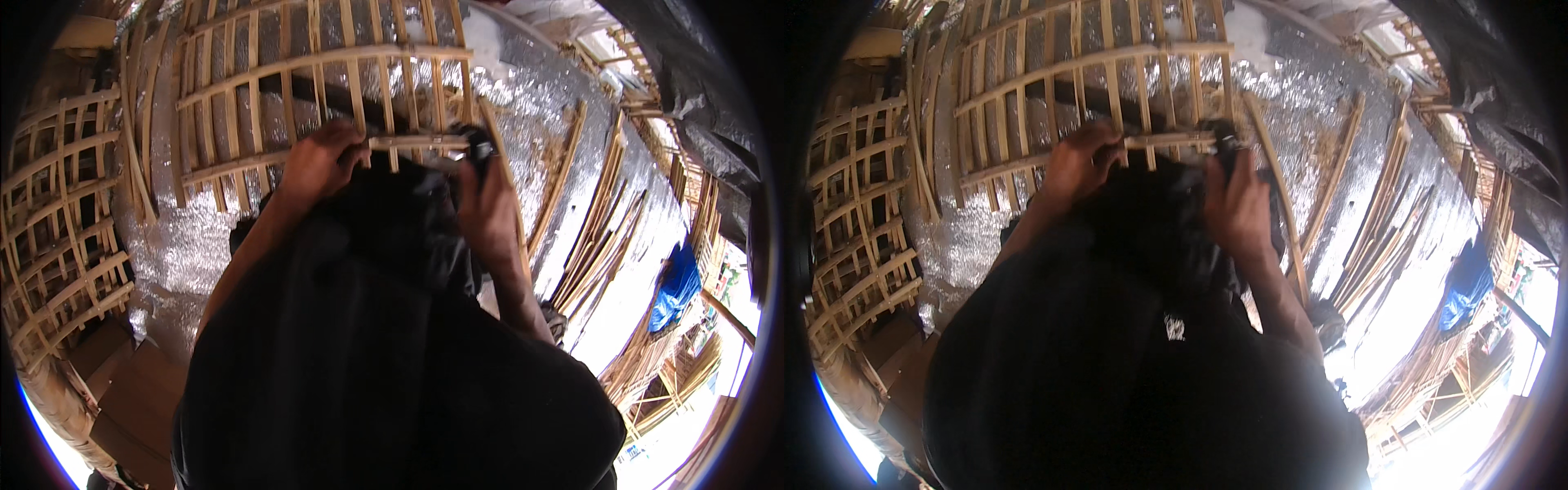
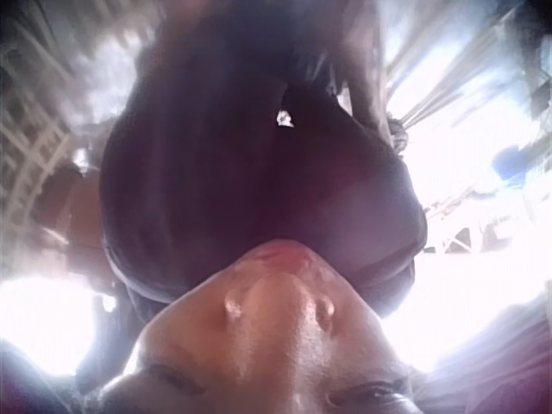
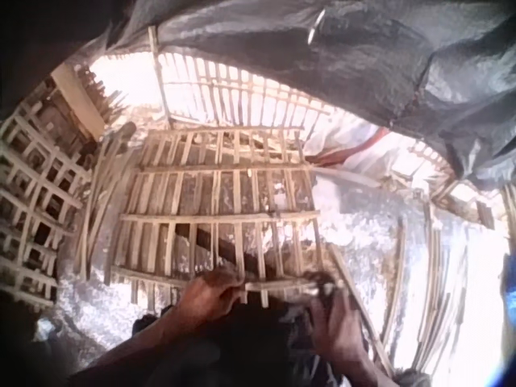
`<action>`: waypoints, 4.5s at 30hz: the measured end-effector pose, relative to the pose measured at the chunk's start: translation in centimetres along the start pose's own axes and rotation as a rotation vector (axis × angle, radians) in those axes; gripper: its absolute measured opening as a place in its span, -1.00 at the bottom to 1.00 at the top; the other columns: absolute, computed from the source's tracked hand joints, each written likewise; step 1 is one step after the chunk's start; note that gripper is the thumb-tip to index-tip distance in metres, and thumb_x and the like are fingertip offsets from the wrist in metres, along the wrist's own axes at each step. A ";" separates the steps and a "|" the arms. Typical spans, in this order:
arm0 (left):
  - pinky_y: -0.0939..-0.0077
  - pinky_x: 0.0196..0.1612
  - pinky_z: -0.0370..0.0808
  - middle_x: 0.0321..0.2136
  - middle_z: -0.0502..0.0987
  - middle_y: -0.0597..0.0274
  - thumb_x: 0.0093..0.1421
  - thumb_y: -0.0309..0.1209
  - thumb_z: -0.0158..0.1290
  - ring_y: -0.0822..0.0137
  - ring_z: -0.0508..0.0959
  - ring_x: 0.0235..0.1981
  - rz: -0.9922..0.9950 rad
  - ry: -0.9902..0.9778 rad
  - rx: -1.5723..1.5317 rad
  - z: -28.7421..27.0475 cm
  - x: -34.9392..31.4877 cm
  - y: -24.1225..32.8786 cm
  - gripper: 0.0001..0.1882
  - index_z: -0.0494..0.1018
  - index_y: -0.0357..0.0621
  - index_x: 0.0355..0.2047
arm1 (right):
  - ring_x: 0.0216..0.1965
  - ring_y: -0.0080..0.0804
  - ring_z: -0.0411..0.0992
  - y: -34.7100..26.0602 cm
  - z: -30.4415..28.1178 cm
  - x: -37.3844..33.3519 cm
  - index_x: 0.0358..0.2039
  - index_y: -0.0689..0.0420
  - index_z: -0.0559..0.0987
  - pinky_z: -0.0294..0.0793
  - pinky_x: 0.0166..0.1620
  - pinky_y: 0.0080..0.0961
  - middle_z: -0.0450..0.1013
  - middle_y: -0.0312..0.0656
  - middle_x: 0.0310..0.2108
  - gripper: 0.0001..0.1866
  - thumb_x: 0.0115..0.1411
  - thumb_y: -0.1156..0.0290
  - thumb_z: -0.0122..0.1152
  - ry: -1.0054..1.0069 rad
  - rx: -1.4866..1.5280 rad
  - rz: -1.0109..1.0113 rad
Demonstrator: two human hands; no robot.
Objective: The person assembles a bamboo lattice by hand, using a machete to trim bamboo strips and a hammer to tap pieces into place.
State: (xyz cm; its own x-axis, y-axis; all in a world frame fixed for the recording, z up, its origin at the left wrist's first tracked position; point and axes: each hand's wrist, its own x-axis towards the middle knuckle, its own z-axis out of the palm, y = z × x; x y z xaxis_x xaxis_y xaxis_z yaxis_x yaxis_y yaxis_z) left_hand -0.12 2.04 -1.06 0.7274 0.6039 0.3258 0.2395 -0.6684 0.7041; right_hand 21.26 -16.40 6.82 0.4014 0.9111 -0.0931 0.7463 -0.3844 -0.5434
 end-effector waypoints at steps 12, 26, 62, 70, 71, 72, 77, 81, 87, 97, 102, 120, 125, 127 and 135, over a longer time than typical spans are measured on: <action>0.16 -0.30 0.63 -0.27 0.60 0.21 0.14 -0.34 0.33 0.04 0.67 -0.32 -0.061 -0.049 0.033 -1.1 -1.3 0.0 -0.81 0.58 -0.09 -0.29 | -0.43 0.30 0.55 -0.4 1.9 -1.0 0.00 0.28 0.38 0.53 -0.41 -0.01 0.54 0.23 -0.43 -0.75 0.35 0.52 0.15 0.034 0.197 0.177; 0.20 -0.31 0.64 -0.25 0.60 0.22 0.14 -0.38 0.32 0.07 0.68 -0.31 -0.032 0.011 0.081 -0.6 -1.0 -0.2 -0.83 0.57 -0.02 -0.28 | -0.32 0.34 0.57 -0.1 1.4 -0.1 0.00 0.25 0.40 0.55 -0.41 0.05 0.59 0.24 -0.34 -0.73 0.38 0.41 0.16 0.105 0.199 0.218; 0.14 -0.25 0.65 -0.19 0.64 0.10 0.16 -0.39 0.31 -0.01 0.68 -0.28 -0.093 -0.043 0.050 -1.1 -0.8 0.2 -0.83 0.59 -0.10 -0.26 | -0.56 0.10 0.56 1.0 4.3 0.6 -0.08 0.32 0.35 0.54 -0.48 -0.08 0.53 0.12 -0.49 -0.72 0.44 0.33 0.09 0.191 0.038 -0.014; 0.11 -0.29 0.64 -0.20 0.62 0.13 0.18 -0.36 0.30 -0.02 0.69 -0.29 -0.110 -0.032 0.060 -1.6 -0.3 -0.9 -0.84 0.57 -0.08 -0.27 | -0.42 0.40 0.52 0.5 2.6 0.4 0.01 0.27 0.35 0.53 -0.38 0.12 0.53 0.27 -0.46 -0.64 0.44 0.22 0.07 0.122 -0.046 -0.091; 0.12 -0.30 0.64 -0.20 0.62 0.12 0.18 -0.36 0.30 -0.03 0.69 -0.30 -0.094 -0.027 0.044 -0.7 0.5 -1.5 -0.83 0.57 -0.08 -0.26 | -0.40 0.40 0.52 0.8 1.8 1.1 0.00 0.28 0.36 0.54 -0.35 0.12 0.54 0.27 -0.45 -0.64 0.43 0.23 0.08 0.090 -0.063 -0.119; 0.12 -0.30 0.64 -0.20 0.62 0.11 0.18 -0.35 0.30 -0.03 0.68 -0.30 -0.110 -0.041 0.038 -0.8 -0.5 -0.7 -0.82 0.57 -0.07 -0.25 | -0.38 0.40 0.52 0.3 1.2 1.7 0.00 0.29 0.37 0.54 -0.33 0.12 0.54 0.27 -0.44 -0.64 0.43 0.24 0.09 0.046 -0.056 -0.157; 0.09 -0.28 0.66 -0.17 0.61 0.13 0.21 -0.34 0.28 -0.03 0.68 -0.24 -0.084 -0.060 0.038 -1.2 -1.5 -0.5 -0.80 0.57 -0.02 -0.18 | -0.21 0.38 0.52 0.3 0.4 3.6 0.04 0.37 0.36 0.49 -0.24 0.10 0.50 0.38 -0.20 -0.40 0.25 0.17 0.38 0.177 0.206 0.264; 0.11 -0.28 0.68 -0.14 0.57 0.19 0.23 -0.33 0.26 0.01 0.68 -0.27 -0.080 -0.089 0.096 -1.4 -0.9 0.7 -0.78 0.59 0.12 -0.11 | 0.07 0.33 0.43 2.0 2.0 4.4 0.09 0.34 0.29 0.39 0.07 0.11 0.44 0.34 0.01 -0.17 0.11 -0.02 0.51 0.152 -0.019 0.239; 0.23 -0.32 0.70 -0.18 0.49 0.32 0.22 -0.32 0.26 0.17 0.68 -0.33 -0.057 -0.194 0.194 -1.4 -1.1 0.3 -0.66 0.61 0.37 0.00 | 0.07 0.27 0.44 2.1 2.5 5.4 0.11 0.35 0.29 0.42 0.10 0.05 0.44 0.29 0.00 -0.03 0.00 -0.12 0.56 0.087 0.103 0.291; 0.23 -0.33 0.68 -0.20 0.53 0.22 0.15 -0.40 0.31 0.13 0.69 -0.34 -0.036 -0.081 0.155 -1.0 -0.3 0.6 -0.64 0.60 0.16 -0.02 | -0.09 0.17 0.58 2.5 3.0 6.4 0.08 0.35 0.34 0.55 0.00 -0.07 0.56 0.18 -0.15 0.01 -0.14 -0.10 0.68 0.174 0.035 0.283; 0.25 -0.33 0.66 -0.24 0.55 0.16 0.17 -0.37 0.31 0.08 0.67 -0.32 -0.075 0.013 0.085 0.3 0.9 3.3 -0.65 0.56 0.02 -0.03 | -0.07 0.04 0.60 3.9 0.0 6.9 0.05 0.34 0.40 0.56 0.03 -0.14 0.60 0.12 -0.13 -0.02 -0.19 -0.04 0.73 0.153 0.153 0.372; 0.14 -0.07 0.49 -0.27 0.64 -0.18 0.48 0.17 -0.21 0.01 0.63 -0.17 -1.094 0.471 0.001 -13.1 -9.2 -6.4 -0.24 0.60 -0.39 -0.07 | -0.12 0.01 0.58 10.8 -0.1 9.3 -0.10 0.28 0.53 0.52 -0.03 -0.13 0.59 0.06 -0.19 -0.32 0.03 -0.06 0.50 0.161 0.090 0.449; 0.08 0.15 0.40 -0.06 0.61 -0.28 0.42 0.30 -0.20 -0.13 0.56 0.03 -1.150 0.412 0.140 -12.0 -7.5 -6.1 -0.14 0.55 -0.39 0.08 | -0.01 0.13 0.56 10.3 -0.7 9.6 0.01 0.31 0.48 0.51 0.03 -0.07 0.57 0.15 -0.07 -0.28 0.04 -0.02 0.46 0.099 0.042 0.455; 0.10 0.22 0.36 0.04 0.58 -0.30 0.42 0.31 -0.21 -0.15 0.53 0.12 -1.177 0.425 0.076 -11.5 -7.2 -6.3 -0.12 0.52 -0.37 0.16 | 0.00 0.14 0.55 10.8 -0.3 9.7 0.03 0.31 0.46 0.51 0.03 -0.07 0.56 0.17 -0.05 -0.27 0.04 0.00 0.45 0.116 0.039 0.456; 0.16 -0.03 0.55 -0.04 0.59 -0.18 0.35 0.43 -0.27 0.02 0.60 -0.06 -1.078 0.698 -0.409 -9.9 -9.7 -10.5 0.01 0.46 -0.43 0.14 | -0.11 0.11 0.58 10.8 -2.2 9.4 -0.01 0.32 0.46 0.51 -0.03 -0.06 0.59 0.09 -0.19 -0.30 -0.01 0.07 0.47 0.211 0.126 0.434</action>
State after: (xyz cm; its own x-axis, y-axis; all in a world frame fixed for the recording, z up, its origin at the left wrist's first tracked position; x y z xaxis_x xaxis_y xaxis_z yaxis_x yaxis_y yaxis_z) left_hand -16.05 7.52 -5.40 -0.2063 0.9172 -0.3408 0.1837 0.3784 0.9072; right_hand 34.25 -12.30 1.94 0.7690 0.6165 -0.1690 0.4222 -0.6883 -0.5899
